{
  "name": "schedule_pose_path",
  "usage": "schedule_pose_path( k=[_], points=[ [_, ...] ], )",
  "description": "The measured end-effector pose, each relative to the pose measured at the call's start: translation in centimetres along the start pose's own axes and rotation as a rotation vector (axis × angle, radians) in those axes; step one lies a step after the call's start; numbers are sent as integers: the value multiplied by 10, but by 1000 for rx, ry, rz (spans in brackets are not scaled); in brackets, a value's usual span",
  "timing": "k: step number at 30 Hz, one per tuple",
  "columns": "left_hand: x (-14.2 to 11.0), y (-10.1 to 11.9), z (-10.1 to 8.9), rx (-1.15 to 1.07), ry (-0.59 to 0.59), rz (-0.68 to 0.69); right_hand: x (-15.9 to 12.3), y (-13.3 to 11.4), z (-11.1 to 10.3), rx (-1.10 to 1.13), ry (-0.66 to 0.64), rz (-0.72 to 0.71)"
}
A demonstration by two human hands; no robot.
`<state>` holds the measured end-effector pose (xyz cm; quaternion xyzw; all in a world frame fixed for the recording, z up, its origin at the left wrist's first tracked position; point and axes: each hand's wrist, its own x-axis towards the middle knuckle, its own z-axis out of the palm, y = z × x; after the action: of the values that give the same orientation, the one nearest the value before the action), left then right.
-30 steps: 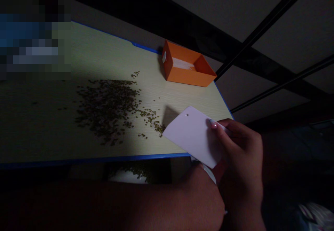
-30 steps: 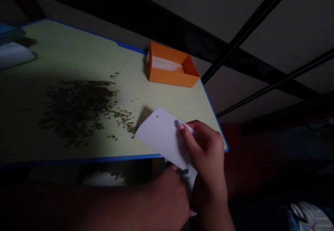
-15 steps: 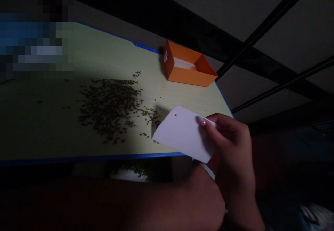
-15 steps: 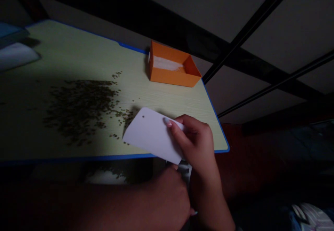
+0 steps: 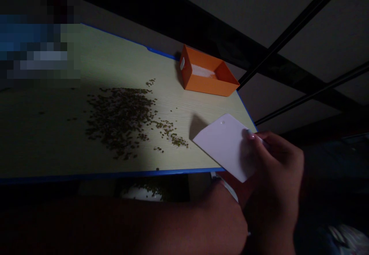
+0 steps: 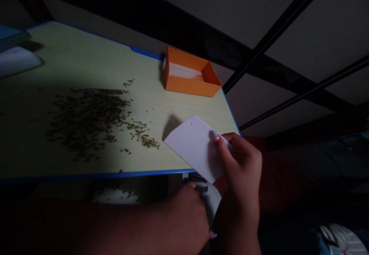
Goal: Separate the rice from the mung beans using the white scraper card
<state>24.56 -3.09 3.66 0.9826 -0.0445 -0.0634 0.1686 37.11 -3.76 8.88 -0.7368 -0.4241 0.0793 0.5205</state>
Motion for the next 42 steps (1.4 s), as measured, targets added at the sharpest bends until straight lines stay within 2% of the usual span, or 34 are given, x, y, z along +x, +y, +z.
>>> schedule_pose_path(
  k=[1, 3, 6, 11, 14, 16, 18, 21, 24, 27, 32, 35, 40, 42],
  points=[
    [-2, 0, -8, 10, -78, 18, -2, 0, 0, 4, -9, 8],
    [-4, -1, -21, 9, -152, 47, -7, -4, 5, 33, -57, 19],
    [-6, -1, -26, -16, -202, 86, -17, -17, 17, 72, -176, -14],
    [-6, -1, -11, -64, -192, 102, -16, -37, 37, 76, -380, -136],
    [-4, -1, 1, -59, -157, 110, -13, -39, 40, 84, -462, -158],
    [-3, 0, 3, -46, -153, 124, -12, -37, 37, 100, -422, -147],
    [-4, 0, -1, -33, -165, 124, -13, -31, 29, 102, -298, -124],
    [-7, 0, -16, -4, -198, 93, -13, -19, 14, 72, -89, -50],
    [-9, 0, -29, -4, -244, 71, -15, -10, 3, 62, 26, 57],
    [-11, -1, -35, 4, -269, 79, -20, -6, 0, 82, -2, 113],
    [-13, -4, -36, 76, -315, 129, -24, -6, 8, 76, -136, 93],
    [-13, -2, -35, 106, -324, 101, -18, -1, 10, 50, -115, 107],
    [-10, 1, -37, 98, -338, 43, -4, 11, 7, 31, -9, 105],
    [-9, 0, -38, 102, -339, 40, -4, 12, 7, 42, -17, 98]
  ],
)
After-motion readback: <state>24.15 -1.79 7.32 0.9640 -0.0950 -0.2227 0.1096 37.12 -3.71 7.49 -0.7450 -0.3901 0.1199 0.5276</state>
